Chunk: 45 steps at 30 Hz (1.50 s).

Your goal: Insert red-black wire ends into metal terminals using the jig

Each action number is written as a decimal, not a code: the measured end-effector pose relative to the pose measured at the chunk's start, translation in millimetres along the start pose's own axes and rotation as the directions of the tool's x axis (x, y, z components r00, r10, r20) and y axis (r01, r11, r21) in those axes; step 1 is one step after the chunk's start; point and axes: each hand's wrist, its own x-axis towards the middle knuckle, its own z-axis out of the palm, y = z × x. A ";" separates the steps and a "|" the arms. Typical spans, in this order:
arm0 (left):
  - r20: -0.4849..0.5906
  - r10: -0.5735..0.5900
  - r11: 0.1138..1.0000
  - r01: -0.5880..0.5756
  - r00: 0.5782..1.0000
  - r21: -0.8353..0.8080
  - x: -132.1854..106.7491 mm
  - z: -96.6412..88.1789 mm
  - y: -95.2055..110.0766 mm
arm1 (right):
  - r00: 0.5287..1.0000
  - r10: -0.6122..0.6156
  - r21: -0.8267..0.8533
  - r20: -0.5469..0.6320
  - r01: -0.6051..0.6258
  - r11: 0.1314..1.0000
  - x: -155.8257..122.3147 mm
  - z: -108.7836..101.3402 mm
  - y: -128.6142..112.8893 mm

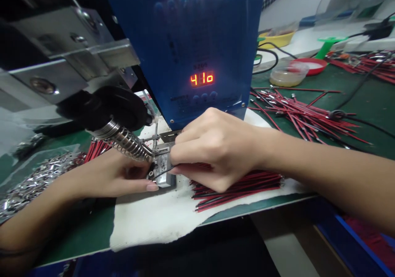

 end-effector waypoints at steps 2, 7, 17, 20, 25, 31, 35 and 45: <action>-0.002 0.005 1.000 -0.005 1.000 0.013 0.1 -0.1 0.7 | 1.000 -0.003 -0.015 0.003 0.003 1.000 -0.3 -1.4 1.2; -0.008 0.012 1.000 -0.012 1.000 0.022 0.1 -0.5 0.9 | 1.000 0.010 -0.044 0.017 -0.009 0.999 -0.4 -4.3 0.1; 0.021 -0.009 0.998 0.008 1.000 0.060 -1.1 -0.6 -2.5 | 0.996 0.013 -0.069 0.083 -0.007 0.998 2.2 -2.7 -2.6; 0.024 -0.024 0.999 0.023 0.999 0.037 0.0 -0.5 -1.2 | 0.997 0.018 -0.055 0.070 -0.014 0.998 1.9 -2.0 -1.5; 0.023 -0.049 0.999 0.048 0.999 0.017 -0.2 -0.8 0.2 | 0.999 -0.011 -0.016 0.032 0.012 1.000 1.2 -0.7 -1.5; 0.023 -0.034 0.999 0.033 0.999 0.040 -1.2 -0.7 -1.1 | 0.999 -0.004 -0.012 0.042 0.004 1.000 1.4 -2.7 -1.8; 0.023 -0.023 0.998 0.022 0.999 0.051 -1.1 -0.9 -2.0 | 0.998 0.011 -0.015 0.064 -0.010 1.000 1.9 -1.1 -3.4; 0.092 -0.129 0.982 0.114 0.987 0.151 1.9 -4.6 5.5 | 0.976 0.082 0.097 0.203 -0.104 0.990 1.3 9.8 -2.3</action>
